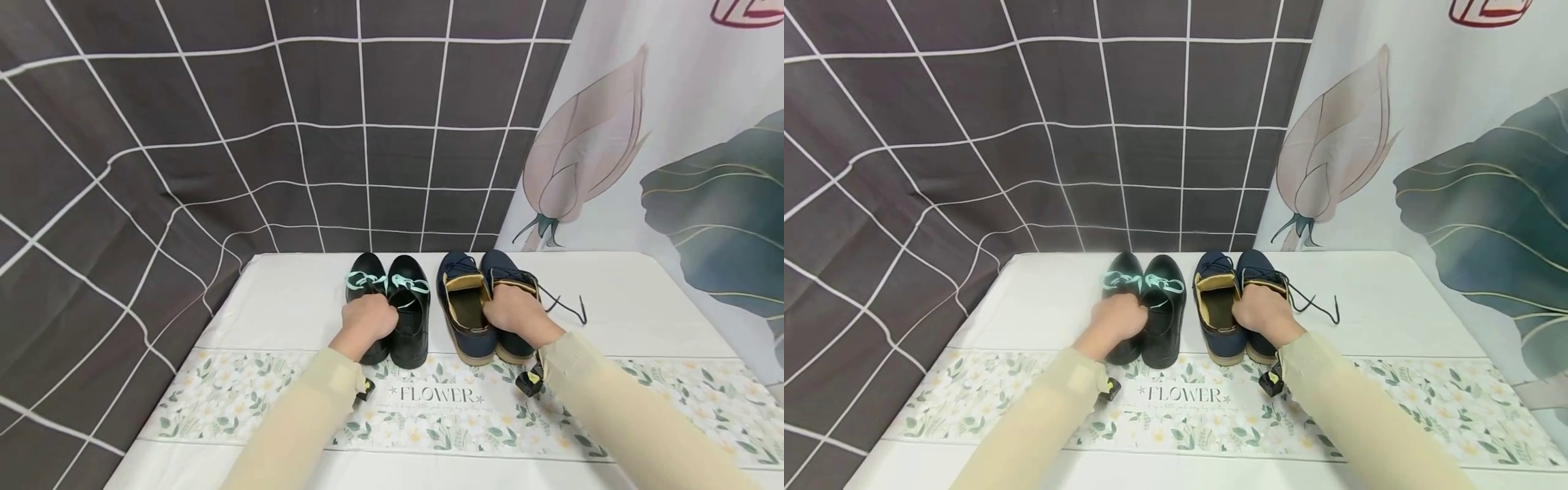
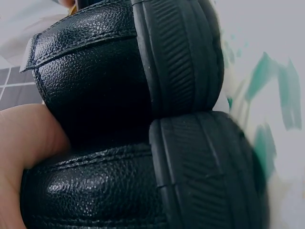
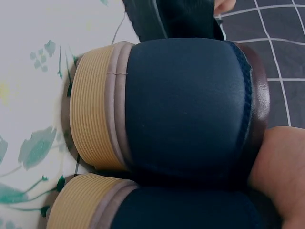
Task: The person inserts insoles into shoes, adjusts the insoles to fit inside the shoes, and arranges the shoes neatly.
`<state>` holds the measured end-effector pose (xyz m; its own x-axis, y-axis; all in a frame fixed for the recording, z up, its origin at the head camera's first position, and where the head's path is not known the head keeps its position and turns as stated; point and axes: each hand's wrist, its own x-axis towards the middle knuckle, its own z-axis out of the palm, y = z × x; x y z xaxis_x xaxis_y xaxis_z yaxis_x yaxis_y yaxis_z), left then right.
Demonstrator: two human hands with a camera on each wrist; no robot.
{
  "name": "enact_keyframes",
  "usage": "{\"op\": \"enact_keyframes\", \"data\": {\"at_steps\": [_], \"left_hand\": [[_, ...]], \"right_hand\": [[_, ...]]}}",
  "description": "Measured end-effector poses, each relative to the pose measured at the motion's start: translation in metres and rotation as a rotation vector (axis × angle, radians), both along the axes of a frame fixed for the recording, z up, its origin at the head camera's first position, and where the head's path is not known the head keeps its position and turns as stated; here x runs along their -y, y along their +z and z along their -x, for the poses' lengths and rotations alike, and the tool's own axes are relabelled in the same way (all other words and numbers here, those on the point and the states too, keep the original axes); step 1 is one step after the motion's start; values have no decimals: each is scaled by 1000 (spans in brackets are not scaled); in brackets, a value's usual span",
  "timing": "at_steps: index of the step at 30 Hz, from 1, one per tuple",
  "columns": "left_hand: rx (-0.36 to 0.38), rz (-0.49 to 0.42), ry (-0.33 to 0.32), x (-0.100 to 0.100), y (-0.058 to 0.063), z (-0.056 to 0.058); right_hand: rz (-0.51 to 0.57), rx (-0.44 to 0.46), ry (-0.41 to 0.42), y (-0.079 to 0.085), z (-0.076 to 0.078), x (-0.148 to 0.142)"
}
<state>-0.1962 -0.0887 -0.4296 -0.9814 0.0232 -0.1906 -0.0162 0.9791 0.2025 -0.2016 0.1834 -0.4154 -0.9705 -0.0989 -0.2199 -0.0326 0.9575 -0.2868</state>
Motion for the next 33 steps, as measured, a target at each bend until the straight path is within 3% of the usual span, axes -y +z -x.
{"op": "enact_keyframes", "data": {"at_steps": [20,28,33], "left_hand": [[-8,11,40,0,-7,-4],[-115,-35,37,0,-14,-12],[-177,-172,-8,10,-13,-15]], "right_hand": [[-36,-43,10,-11,1,19],[-36,-28,-12,-14,-2,15],[0,-63,7,-12,-11,11]]}}
